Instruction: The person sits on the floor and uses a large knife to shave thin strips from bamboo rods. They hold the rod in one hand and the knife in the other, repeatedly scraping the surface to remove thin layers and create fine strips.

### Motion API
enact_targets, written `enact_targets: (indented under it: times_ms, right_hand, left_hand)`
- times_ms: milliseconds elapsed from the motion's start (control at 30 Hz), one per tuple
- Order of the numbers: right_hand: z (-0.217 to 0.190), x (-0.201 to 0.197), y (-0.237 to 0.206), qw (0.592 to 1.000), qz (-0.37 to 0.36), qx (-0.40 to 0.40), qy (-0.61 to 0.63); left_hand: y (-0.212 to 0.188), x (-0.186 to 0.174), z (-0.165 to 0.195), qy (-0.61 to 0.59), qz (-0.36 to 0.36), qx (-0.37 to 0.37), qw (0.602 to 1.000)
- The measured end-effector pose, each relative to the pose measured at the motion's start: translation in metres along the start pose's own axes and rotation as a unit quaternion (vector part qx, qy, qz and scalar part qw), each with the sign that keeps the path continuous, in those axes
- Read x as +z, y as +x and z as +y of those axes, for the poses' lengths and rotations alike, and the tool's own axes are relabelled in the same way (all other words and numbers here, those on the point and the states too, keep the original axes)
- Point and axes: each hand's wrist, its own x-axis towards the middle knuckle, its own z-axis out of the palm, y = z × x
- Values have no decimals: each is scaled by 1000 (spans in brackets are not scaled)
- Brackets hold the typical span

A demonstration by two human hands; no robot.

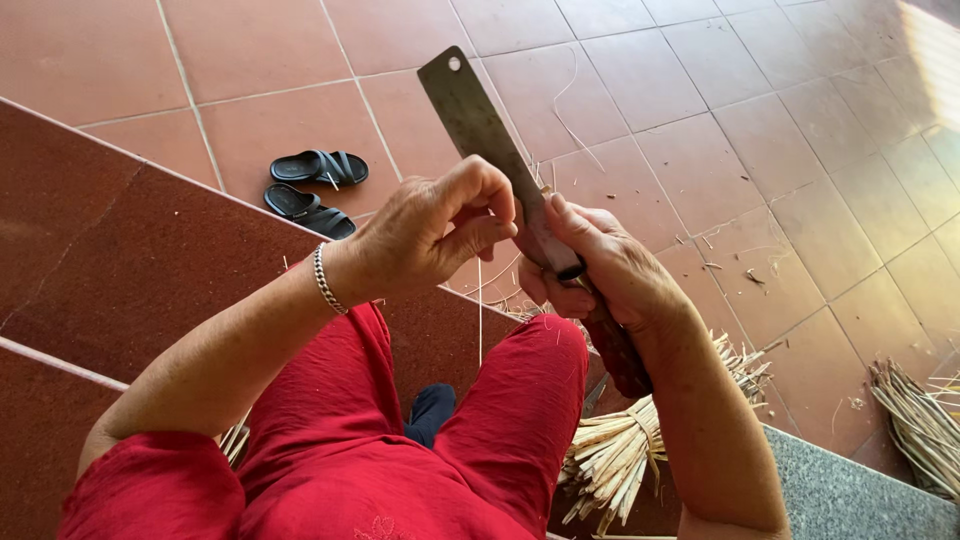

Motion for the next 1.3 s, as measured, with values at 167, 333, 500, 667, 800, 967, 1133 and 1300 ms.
enact_targets:
  times_ms: [167, 333, 500, 667, 800, 967, 1133, 1300]
  right_hand:
    - [4, 3, 6, 1000, -18, -2, 18]
    - [12, 2, 18, 999, -18, -33, 21]
    - [22, -11, 31, 995, -37, -60, 74]
    - [39, -23, 39, 992, -46, -64, 98]
    - [50, -30, 54, 990, -37, -47, 130]
    - [58, -27, 61, 987, -26, -59, 145]
    - [63, -6, 41, 972, -67, -165, 154]
    - [81, 24, 38, 987, 17, -118, 108]
  left_hand:
    - [1, -5, -11, -7, 0, 59, 998]
    - [-6, -11, -12, 38, 6, 55, 998]
    - [-31, -22, -11, 37, 16, 48, 998]
    - [-72, -42, -6, -1, 53, -9, 999]
    - [-106, -61, -3, -16, 100, -42, 994]
    - [-136, -74, -1, -54, 154, -83, 983]
    - [-127, -68, -6, -75, 153, -61, 983]
    - [-99, -55, -5, -50, 149, -34, 987]
